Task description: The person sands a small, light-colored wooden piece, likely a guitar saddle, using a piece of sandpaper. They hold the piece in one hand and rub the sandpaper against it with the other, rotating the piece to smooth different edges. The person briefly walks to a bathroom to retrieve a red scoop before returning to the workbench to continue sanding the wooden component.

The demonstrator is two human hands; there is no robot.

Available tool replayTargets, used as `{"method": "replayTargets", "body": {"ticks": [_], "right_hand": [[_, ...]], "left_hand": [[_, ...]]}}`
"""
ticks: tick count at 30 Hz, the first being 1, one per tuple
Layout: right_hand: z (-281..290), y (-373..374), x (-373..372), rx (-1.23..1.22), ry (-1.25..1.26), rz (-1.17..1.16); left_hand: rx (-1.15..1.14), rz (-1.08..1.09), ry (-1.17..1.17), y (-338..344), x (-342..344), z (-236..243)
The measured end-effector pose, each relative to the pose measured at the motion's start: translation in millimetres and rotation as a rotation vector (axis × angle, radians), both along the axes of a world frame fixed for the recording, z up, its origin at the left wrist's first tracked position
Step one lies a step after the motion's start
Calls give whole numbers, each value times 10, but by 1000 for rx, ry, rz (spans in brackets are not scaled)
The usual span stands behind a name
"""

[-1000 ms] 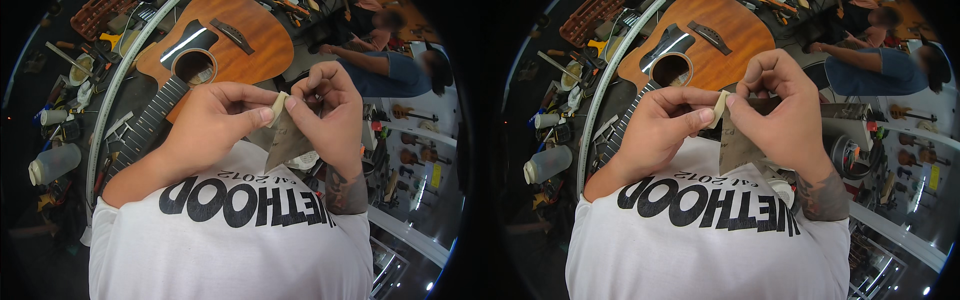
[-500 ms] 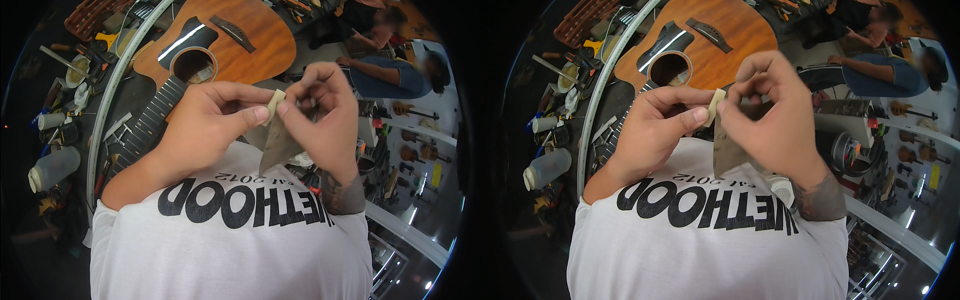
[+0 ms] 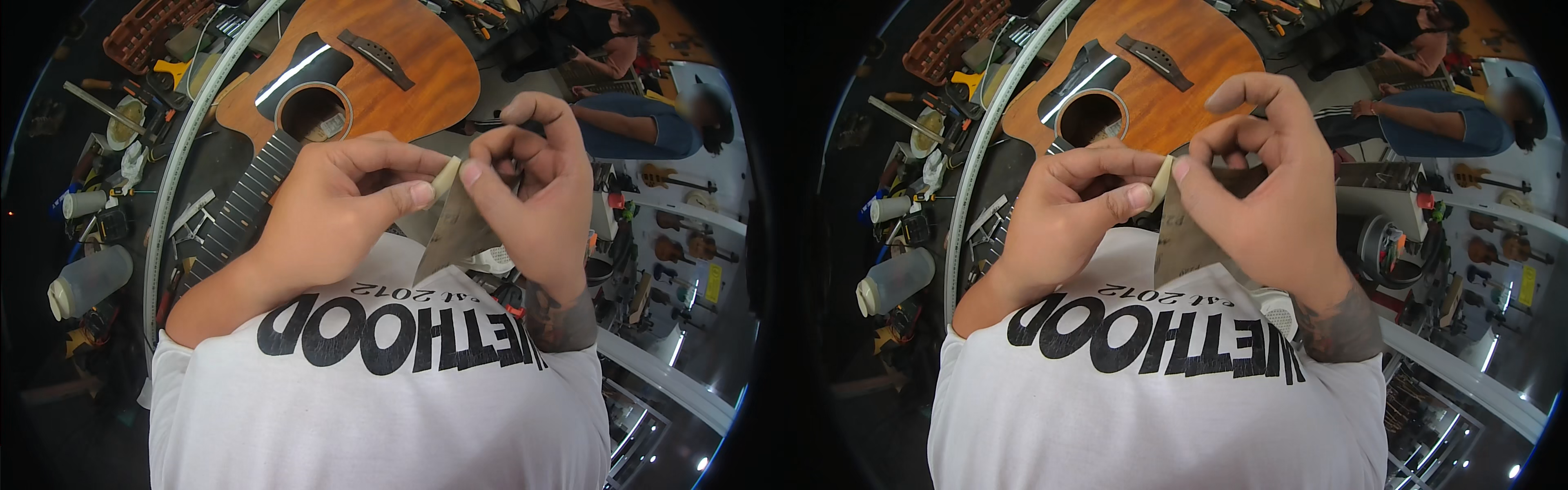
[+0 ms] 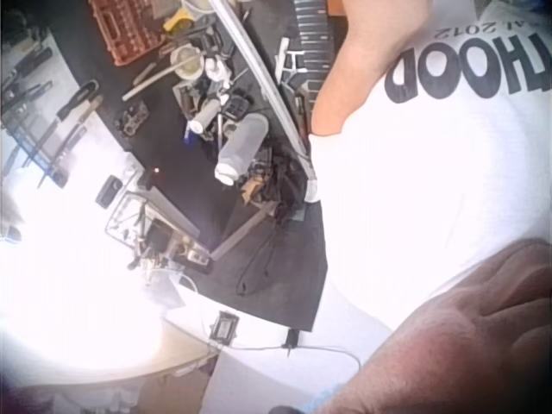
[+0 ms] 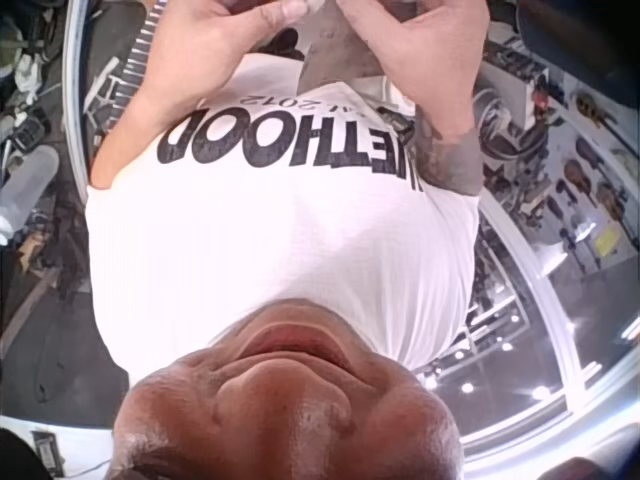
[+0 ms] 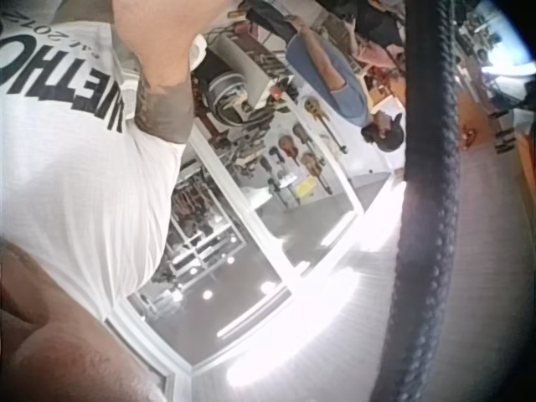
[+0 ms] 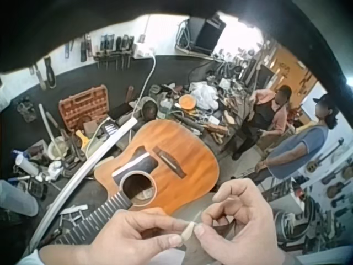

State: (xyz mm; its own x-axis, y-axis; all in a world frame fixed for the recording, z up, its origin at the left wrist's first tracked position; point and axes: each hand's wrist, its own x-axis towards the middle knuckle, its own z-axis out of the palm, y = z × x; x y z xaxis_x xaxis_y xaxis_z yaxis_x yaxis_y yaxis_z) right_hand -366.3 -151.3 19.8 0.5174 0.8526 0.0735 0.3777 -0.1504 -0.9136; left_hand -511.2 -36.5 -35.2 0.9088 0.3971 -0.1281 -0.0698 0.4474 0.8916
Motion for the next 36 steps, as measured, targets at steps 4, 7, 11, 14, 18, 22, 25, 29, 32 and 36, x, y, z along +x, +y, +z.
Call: {"method": "replayTargets", "body": {"ticks": [4, 7, 11, 14, 18, 22, 25, 29, 32, 36], "right_hand": [[-14, 14, 17, 45, -35, 9], [-20, -1, 12, 65, -92, 19], [-30, -9, 12, 58, -118, 39], [-33, 12, 36, 78, -108, 57], [24, -93, 69, 7, -83, 138], [162, -163, 159, 61, -164, 85], [122, -184, 217, 47, -97, 119], [78, -148, 120, 42, -10, 170], [26, -74, 98, 42, -92, 204], [-38, -55, 78, 2, -301, 108]], "left_hand": [[47, 14, -39, 9, 33, -48], [-9, 8, -18, -12, 30, -12], [-18, 13, -36, -5, 44, -16], [-42, -4, -31, 18, 56, -7], [-247, -44, 0, 48, 49, -9], [-426, -44, 0, 39, 84, -77], [-513, -108, -58, 63, 84, -74], [-464, -89, -101, 47, 122, -105], [-463, -71, -89, 5, 140, -111], [-439, -89, -82, -4, 132, -87]]}}
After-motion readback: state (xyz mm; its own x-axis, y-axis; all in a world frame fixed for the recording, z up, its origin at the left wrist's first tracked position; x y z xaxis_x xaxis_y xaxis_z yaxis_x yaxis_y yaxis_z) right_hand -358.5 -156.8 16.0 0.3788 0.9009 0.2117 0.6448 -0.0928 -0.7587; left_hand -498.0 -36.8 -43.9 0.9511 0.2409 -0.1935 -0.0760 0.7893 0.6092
